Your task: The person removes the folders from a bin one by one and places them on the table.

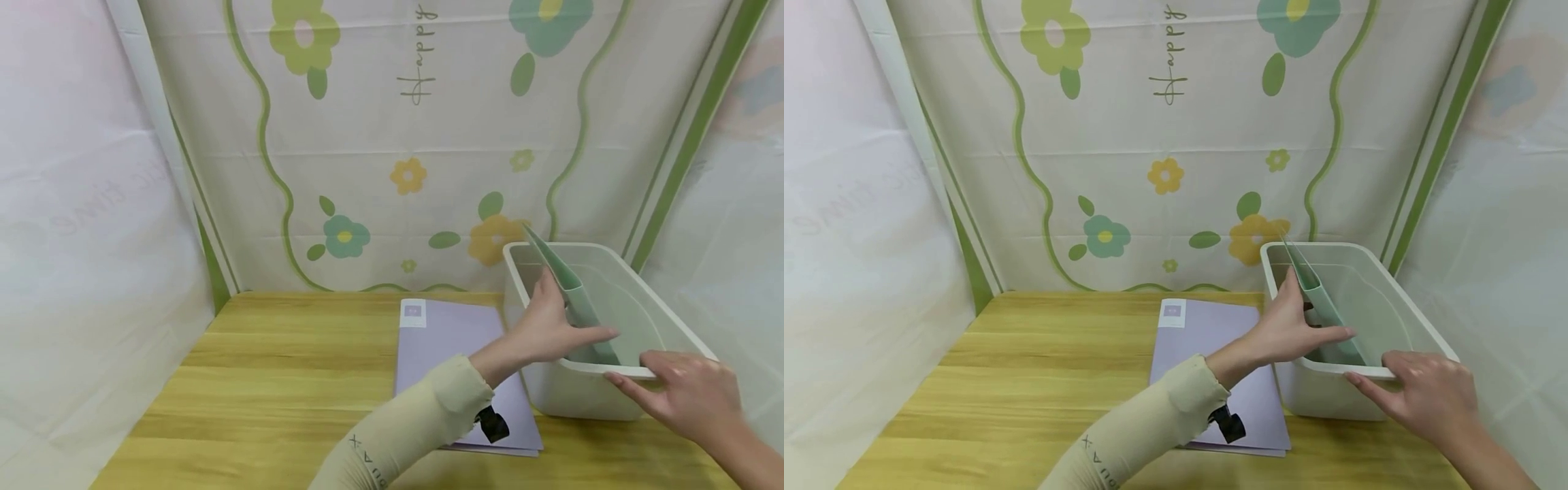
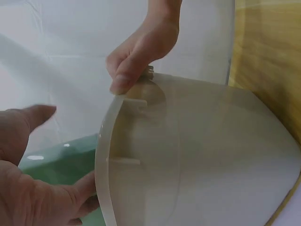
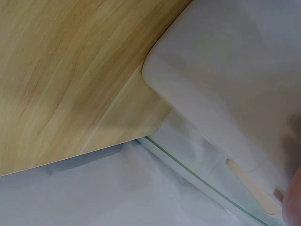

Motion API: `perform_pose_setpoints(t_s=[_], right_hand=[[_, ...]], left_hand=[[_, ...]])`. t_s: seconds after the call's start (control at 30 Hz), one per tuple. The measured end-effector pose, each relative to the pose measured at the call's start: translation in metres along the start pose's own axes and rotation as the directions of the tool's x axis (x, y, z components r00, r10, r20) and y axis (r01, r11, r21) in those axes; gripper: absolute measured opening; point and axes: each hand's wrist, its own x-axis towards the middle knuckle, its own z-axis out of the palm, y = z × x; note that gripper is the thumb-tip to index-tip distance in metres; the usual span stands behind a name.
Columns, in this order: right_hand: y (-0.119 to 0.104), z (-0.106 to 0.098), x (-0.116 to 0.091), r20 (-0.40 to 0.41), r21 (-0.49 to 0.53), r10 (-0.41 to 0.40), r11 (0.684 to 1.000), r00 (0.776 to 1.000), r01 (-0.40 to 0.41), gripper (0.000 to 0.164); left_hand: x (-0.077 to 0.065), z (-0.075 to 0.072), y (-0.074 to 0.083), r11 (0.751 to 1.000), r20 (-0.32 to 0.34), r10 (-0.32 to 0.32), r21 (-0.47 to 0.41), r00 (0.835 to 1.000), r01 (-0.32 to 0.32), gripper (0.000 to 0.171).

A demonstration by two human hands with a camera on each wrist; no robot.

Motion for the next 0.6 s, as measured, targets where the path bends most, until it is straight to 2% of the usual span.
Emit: perform_pose_setpoints(t_s=[0.07, 0.13, 0.33, 0.5, 0.6], right_hand=[[0.000, 0.000, 0.000, -0.007, -0.002, 0.000, 1.000, 1.000, 0.000, 0.066], [0.000, 0.000, 0.000, -0.010, -0.003, 0.002, 1.000, 1.000, -0.002, 0.066], [0.000, 0.000, -0.001, -0.011, -0.001, 0.008, 1.000, 1.000, -0.008, 0.067], [0.000, 0.000, 0.000, -0.013, -0.005, 0.000, 1.000, 1.000, 0.000, 0.067], [0.000, -0.001, -0.001, -0.002, -0.007, 0.002, 1.000, 1.000, -0.002, 0.066]], left_hand=[[0.000, 0.004, 0.005, 0.999, -0.010, -0.050, 0.019, 0.999, 0.050, 0.121], [0.001, 0.006, 0.007, 0.997, -0.017, -0.074, 0.019, 0.997, 0.075, 0.118], [0.002, 0.010, 0.010, 0.995, -0.028, -0.084, -0.048, 0.996, 0.082, 0.110], [0.002, 0.011, 0.011, 0.995, -0.043, -0.084, -0.055, 0.995, 0.082, 0.110], [0.003, 0.012, 0.012, 0.991, -0.060, -0.114, -0.071, 0.992, 0.110, 0.111]])
